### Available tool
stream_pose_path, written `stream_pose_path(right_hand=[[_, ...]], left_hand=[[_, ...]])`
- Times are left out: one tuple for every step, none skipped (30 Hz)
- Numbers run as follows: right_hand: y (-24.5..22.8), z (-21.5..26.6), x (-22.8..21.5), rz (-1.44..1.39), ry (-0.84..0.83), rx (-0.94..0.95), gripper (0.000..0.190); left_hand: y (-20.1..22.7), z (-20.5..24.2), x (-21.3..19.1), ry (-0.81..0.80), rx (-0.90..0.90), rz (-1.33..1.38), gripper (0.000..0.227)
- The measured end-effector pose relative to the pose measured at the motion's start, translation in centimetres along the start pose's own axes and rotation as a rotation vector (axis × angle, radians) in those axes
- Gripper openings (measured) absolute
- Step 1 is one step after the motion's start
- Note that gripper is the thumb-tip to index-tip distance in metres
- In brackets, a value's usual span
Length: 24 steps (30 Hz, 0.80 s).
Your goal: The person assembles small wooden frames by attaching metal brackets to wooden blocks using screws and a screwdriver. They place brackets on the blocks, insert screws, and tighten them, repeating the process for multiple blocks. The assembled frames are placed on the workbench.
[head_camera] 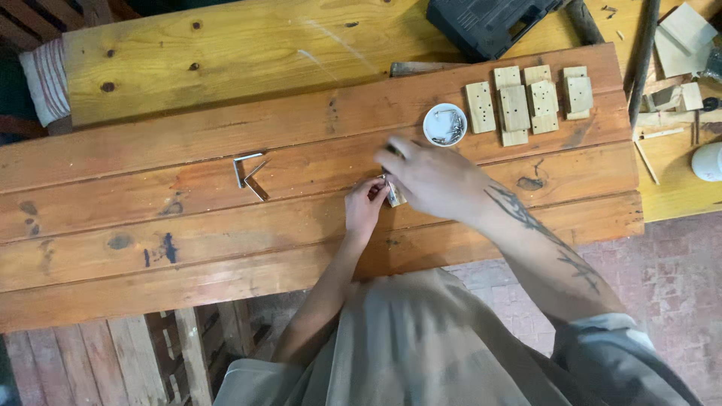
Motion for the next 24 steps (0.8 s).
stream_pose_path(right_hand=[[-0.2,0.5,0.2,-0.074,-0.069,-0.085,0.031],[-0.4,0.6,-0.1,-0.073,-0.070,-0.088,0.031],[-0.8,0.8,-0.7,-0.049,-0.021,-0.094,0.019],[-1.1,0.9,-1.2,-0.025,0.027,-0.100,0.010],[-1.1,0.8,-1.2,-0.026,0.026,-0.100,0.010],[-1.2,0.6,-1.2,0.041,0.028,-0.103,0.012],[-1.3,0.5,-1.2,0.108,0.031,-0.104,0.017],[-1.3,0.4,-0.6,0.108,0.031,-0.104,0.017],[-1.1,0.3,-0.4,0.185,0.121,-0.065,0.033],[-0.9,0.2,-0.3,0.261,0.211,-0.026,0.051],[-0.9,0.1,-0.2,0.263,0.215,-0.022,0.051],[-0.7,0.0,0.0,0.249,0.177,0.024,0.041],[-0.4,-0.2,0.3,0.234,0.139,0.067,0.039],[-0.5,-0.1,-0.7,0.235,0.143,0.068,0.039],[-1.1,0.1,-1.2,0.127,0.092,-0.014,0.029],[-1.8,0.3,-1.8,0.019,0.042,-0.096,0.022],[-1.3,0.6,-1.3,0.019,0.041,-0.096,0.022],[-0.8,0.9,-0.4,-0.038,-0.049,-0.088,0.024],[-0.3,1.2,0.6,-0.096,-0.138,-0.079,0.031],[-0.4,1.5,0.6,-0.098,-0.140,-0.077,0.031],[-0.3,1.7,0.2,0.019,-0.046,-0.036,0.022],[-0.3,1.8,-0.2,0.136,0.047,0.005,0.022],[0.0,1.6,0.5,0.135,0.045,0.007,0.022],[0.3,1.5,0.7,0.263,0.135,0.014,0.027]], left_hand=[[-0.4,0.0,0.0,-0.028,-0.061,0.012,0.017],[-0.4,-0.2,0.1,-0.026,-0.062,0.012,0.017],[-0.6,-0.2,0.3,-0.046,-0.096,-0.035,0.016],[-0.8,-0.2,0.5,-0.065,-0.130,-0.082,0.016],[0.2,-0.4,-0.1,-0.066,-0.132,-0.082,0.016],[1.3,-0.5,-0.5,-0.086,-0.111,-0.145,0.010],[2.4,-0.8,-1.0,-0.107,-0.088,-0.208,0.007],[2.2,-0.5,-0.8,-0.108,-0.088,-0.208,0.007],[1.8,-0.2,-0.2,-0.189,-0.113,-0.323,0.011],[1.4,0.1,0.3,-0.270,-0.138,-0.437,0.018],[1.5,0.0,0.5,-0.271,-0.132,-0.439,0.018],[1.8,-0.2,0.8,-0.256,-0.078,-0.467,0.019],[2.1,-0.4,0.9,-0.239,-0.026,-0.494,0.023],[2.0,-0.7,0.9,-0.238,-0.022,-0.496,0.023],[1.8,-0.7,1.1,-0.258,-0.020,-0.493,0.017],[1.6,-0.7,1.2,-0.278,-0.019,-0.489,0.011],[2.0,-0.7,1.1,-0.279,-0.019,-0.488,0.011],[2.4,-0.7,0.9,-0.250,-0.019,-0.457,0.012],[2.8,-0.7,0.6,-0.224,-0.020,-0.427,0.013],[2.3,-0.6,1.1,-0.226,-0.020,-0.426,0.013],[1.7,-0.7,1.5,-0.225,-0.039,-0.407,0.012],[1.1,-0.8,1.8,-0.224,-0.057,-0.388,0.012],[1.2,-0.8,1.7,-0.227,-0.058,-0.386,0.012],[1.4,-0.9,1.6,-0.223,-0.045,-0.407,0.011]])
Point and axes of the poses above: each hand's wrist, its own z-axis away from the middle knuckle, its own x-axis out of the palm, y = z × x, the point moved 5 cm from there along -z, towards the middle knuckle, and after that the axes turned 11 degrees about -z, right-handed, at the moved point
